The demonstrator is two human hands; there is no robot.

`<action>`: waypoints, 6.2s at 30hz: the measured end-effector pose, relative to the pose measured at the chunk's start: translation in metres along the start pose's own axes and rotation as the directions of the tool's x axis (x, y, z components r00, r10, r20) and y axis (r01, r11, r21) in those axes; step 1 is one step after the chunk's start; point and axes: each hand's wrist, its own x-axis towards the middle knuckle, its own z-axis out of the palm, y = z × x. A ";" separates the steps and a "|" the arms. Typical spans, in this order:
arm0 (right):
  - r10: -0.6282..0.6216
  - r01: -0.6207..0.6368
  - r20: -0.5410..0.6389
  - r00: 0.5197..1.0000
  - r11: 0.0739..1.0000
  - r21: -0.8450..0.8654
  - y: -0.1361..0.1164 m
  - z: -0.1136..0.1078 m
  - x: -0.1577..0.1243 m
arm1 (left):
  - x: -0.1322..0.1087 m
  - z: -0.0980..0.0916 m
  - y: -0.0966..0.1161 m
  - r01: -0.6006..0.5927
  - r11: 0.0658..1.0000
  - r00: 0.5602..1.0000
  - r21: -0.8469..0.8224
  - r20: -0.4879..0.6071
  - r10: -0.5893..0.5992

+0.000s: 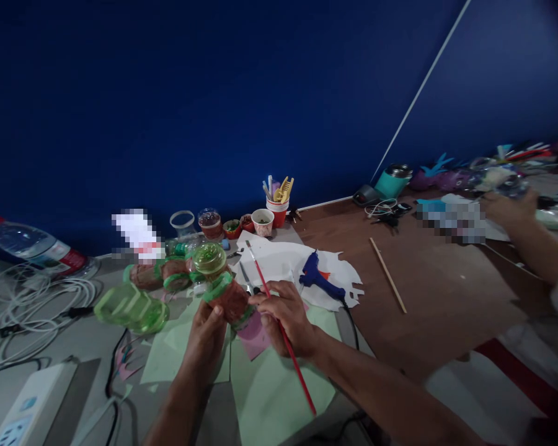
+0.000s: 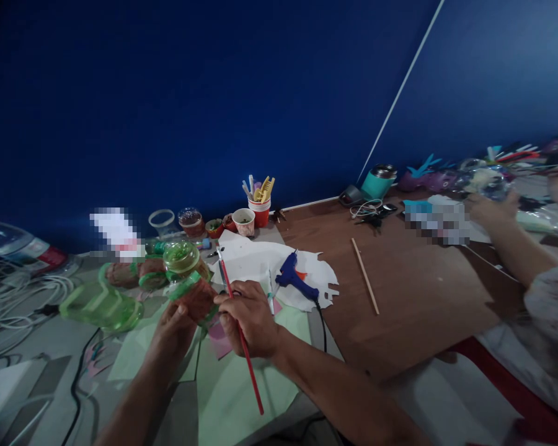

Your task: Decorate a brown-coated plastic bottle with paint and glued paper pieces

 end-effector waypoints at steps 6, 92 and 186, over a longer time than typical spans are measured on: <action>-0.070 0.069 0.072 0.995 0.998 0.012 -0.003 0.005 -0.003 | 0.002 -0.004 -0.004 -0.009 1.000 0.998 -0.009 -0.058 0.009; 0.444 -0.432 -0.328 0.834 0.895 0.113 0.016 0.002 -0.003 | -0.002 -0.003 0.004 0.093 0.978 0.995 -0.189 0.049 -0.085; 0.864 -0.506 0.107 0.492 0.184 0.843 0.051 -0.032 0.026 | 0.000 -0.008 -0.001 0.111 0.978 0.991 -0.177 -0.059 -0.124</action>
